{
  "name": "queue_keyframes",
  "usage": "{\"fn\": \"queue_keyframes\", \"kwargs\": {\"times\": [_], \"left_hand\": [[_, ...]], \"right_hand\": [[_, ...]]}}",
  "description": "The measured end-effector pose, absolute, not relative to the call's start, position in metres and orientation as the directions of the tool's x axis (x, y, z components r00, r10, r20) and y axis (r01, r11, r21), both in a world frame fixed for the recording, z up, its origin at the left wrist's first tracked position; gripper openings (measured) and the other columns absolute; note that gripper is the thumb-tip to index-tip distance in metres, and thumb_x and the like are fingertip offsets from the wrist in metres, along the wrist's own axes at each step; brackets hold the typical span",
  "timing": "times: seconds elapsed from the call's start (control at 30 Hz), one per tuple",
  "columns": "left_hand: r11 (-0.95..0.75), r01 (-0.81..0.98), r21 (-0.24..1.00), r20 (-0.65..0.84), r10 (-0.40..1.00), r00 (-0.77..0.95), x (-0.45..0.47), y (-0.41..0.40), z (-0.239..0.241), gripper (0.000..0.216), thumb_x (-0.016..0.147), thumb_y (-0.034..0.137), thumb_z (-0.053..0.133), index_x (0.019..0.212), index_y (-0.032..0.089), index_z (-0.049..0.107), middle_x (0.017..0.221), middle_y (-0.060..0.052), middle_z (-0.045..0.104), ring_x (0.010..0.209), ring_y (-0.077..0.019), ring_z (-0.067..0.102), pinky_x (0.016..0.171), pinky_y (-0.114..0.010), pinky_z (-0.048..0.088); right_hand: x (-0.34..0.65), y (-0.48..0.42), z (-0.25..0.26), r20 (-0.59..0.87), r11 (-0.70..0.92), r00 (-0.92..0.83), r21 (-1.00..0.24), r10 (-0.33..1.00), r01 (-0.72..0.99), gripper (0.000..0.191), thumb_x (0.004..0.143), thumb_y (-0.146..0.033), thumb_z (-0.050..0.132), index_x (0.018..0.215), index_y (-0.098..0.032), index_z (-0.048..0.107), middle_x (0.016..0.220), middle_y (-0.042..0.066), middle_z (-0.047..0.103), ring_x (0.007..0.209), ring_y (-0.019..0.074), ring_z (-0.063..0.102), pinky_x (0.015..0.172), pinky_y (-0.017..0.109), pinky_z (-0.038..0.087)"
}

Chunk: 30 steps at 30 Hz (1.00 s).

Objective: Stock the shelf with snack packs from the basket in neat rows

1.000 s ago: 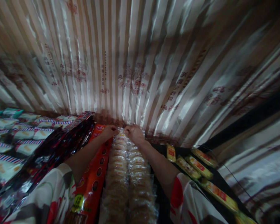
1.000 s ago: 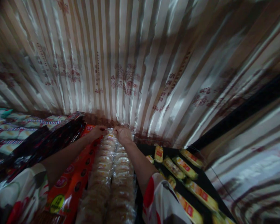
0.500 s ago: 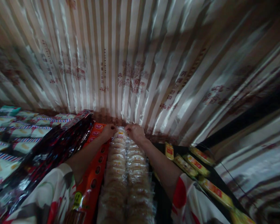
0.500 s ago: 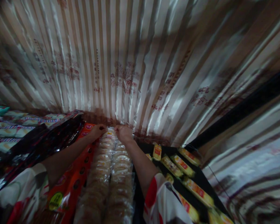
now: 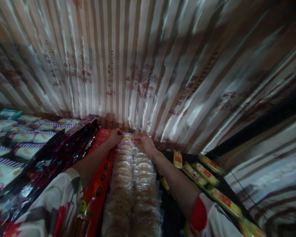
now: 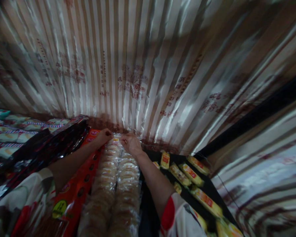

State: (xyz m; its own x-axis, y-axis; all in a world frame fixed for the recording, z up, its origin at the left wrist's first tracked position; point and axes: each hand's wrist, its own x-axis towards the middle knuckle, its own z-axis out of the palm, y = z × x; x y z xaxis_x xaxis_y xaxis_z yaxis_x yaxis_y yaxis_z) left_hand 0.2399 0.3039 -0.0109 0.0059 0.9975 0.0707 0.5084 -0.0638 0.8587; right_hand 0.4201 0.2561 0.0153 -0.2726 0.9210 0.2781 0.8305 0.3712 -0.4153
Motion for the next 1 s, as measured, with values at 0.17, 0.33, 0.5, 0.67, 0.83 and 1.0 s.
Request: {"fn": "queue_keyframes", "kwargs": {"times": [0.17, 0.33, 0.5, 0.67, 0.83, 1.0], "left_hand": [[-0.030, 0.527, 0.850, 0.047, 0.999, -0.019, 0.240, 0.307, -0.012, 0.007, 0.063, 0.014, 0.064, 0.062, 0.017, 0.058, 0.062, 0.002, 0.060, 0.062, -0.0117, 0.053, 0.060, -0.022, 0.040], [0.004, 0.502, 0.865, 0.016, 0.999, -0.035, 0.240, 0.304, -0.006, 0.008, 0.061, 0.011, 0.065, 0.060, 0.016, 0.058, 0.061, 0.002, 0.059, 0.062, -0.0116, 0.053, 0.059, -0.021, 0.040], [0.056, 0.400, 0.915, -0.044, 0.998, -0.038, 0.239, 0.294, 0.000, 0.003, 0.066, 0.012, 0.063, 0.066, 0.014, 0.060, 0.060, 0.001, 0.060, 0.057, -0.0098, 0.052, 0.055, -0.020, 0.040], [0.098, 0.306, 0.947, -0.091, 0.995, -0.038, 0.237, 0.285, 0.006, 0.006, 0.071, 0.019, 0.061, 0.073, 0.013, 0.062, 0.056, 0.003, 0.057, 0.050, -0.0082, 0.049, 0.051, -0.019, 0.039], [0.116, 0.242, 0.963, -0.123, 0.992, 0.011, 0.236, 0.279, 0.012, 0.017, 0.078, 0.029, 0.057, 0.078, 0.013, 0.060, 0.052, 0.004, 0.052, 0.045, -0.0076, 0.045, 0.045, -0.019, 0.036], [0.028, 0.181, 0.983, -0.042, 0.996, 0.073, 0.232, 0.274, 0.009, 0.023, 0.067, 0.021, 0.067, 0.086, 0.015, 0.056, 0.068, 0.003, 0.060, 0.057, -0.0080, 0.053, 0.055, -0.019, 0.043]], "right_hand": [[0.420, 0.256, 0.011, 0.160, 0.356, -0.321, -0.526, 0.934, 0.773, 0.023, 0.083, -0.037, 0.053, 0.079, -0.023, 0.071, 0.074, -0.001, 0.067, 0.066, 0.0121, 0.059, 0.060, 0.021, 0.042], [0.416, 0.258, 0.011, 0.214, 0.379, -0.314, -0.465, 0.925, 0.800, 0.009, 0.075, -0.022, 0.062, 0.078, -0.022, 0.071, 0.077, 0.000, 0.068, 0.070, 0.0128, 0.059, 0.065, 0.021, 0.042], [0.410, 0.253, 0.015, 0.275, 0.406, -0.315, -0.399, 0.908, 0.822, 0.014, 0.077, -0.013, 0.056, 0.078, -0.020, 0.068, 0.081, 0.001, 0.066, 0.074, 0.0127, 0.058, 0.069, 0.021, 0.041], [0.405, 0.247, 0.020, 0.248, 0.320, -0.242, -0.349, 0.938, 0.881, 0.015, 0.080, -0.016, 0.052, 0.082, -0.022, 0.066, 0.084, 0.001, 0.067, 0.080, 0.0144, 0.057, 0.074, 0.022, 0.040], [0.401, 0.243, 0.025, 0.269, 0.233, -0.152, -0.301, 0.951, 0.925, 0.017, 0.081, -0.020, 0.050, 0.084, -0.022, 0.066, 0.086, 0.003, 0.067, 0.084, 0.0160, 0.057, 0.074, 0.023, 0.039], [0.399, 0.241, 0.027, 0.249, 0.183, -0.113, -0.277, 0.962, 0.943, 0.018, 0.082, -0.023, 0.048, 0.085, -0.024, 0.067, 0.087, 0.003, 0.067, 0.084, 0.0169, 0.057, 0.071, 0.024, 0.038]]}}
